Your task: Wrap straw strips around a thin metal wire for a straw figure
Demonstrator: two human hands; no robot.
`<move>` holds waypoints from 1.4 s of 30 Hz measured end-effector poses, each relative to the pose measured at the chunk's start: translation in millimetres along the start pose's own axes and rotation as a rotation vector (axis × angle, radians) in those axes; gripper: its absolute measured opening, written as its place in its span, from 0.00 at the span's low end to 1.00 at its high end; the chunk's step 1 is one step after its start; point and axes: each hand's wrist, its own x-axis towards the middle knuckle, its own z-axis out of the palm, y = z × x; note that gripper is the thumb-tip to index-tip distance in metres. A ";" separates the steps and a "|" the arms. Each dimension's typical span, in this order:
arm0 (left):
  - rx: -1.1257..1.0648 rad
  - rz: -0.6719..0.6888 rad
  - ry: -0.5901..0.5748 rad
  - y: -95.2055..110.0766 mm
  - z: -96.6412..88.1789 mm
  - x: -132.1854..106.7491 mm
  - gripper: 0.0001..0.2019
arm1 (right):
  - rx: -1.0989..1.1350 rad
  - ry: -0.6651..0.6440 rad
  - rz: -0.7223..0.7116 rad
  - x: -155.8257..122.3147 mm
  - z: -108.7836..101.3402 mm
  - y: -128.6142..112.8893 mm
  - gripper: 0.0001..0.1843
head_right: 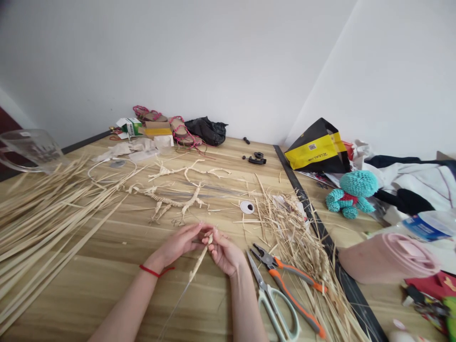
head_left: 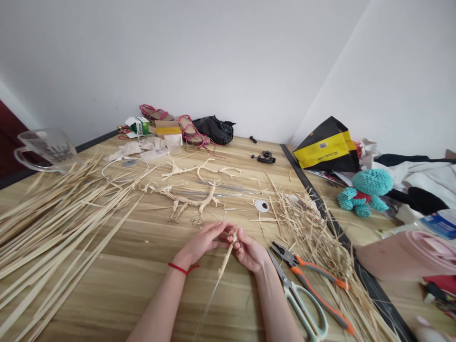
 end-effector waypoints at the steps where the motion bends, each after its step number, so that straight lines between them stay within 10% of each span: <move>1: 0.001 -0.004 0.005 0.0 -0.2 0.2 0.17 | 0.002 -0.001 -0.004 -0.1 0.4 -0.2 0.14; 24: -0.022 0.013 -0.006 -1.7 0.4 2.0 0.16 | -0.126 0.075 -0.121 3.9 10.9 1.3 0.15; 33: 0.488 0.396 0.454 -6.7 -1.8 7.4 0.15 | -0.016 0.074 -0.048 6.0 4.6 -1.4 0.11; 42: 0.503 0.393 0.270 -10.3 6.5 6.4 0.16 | -0.087 0.113 -0.108 7.4 6.9 2.0 0.14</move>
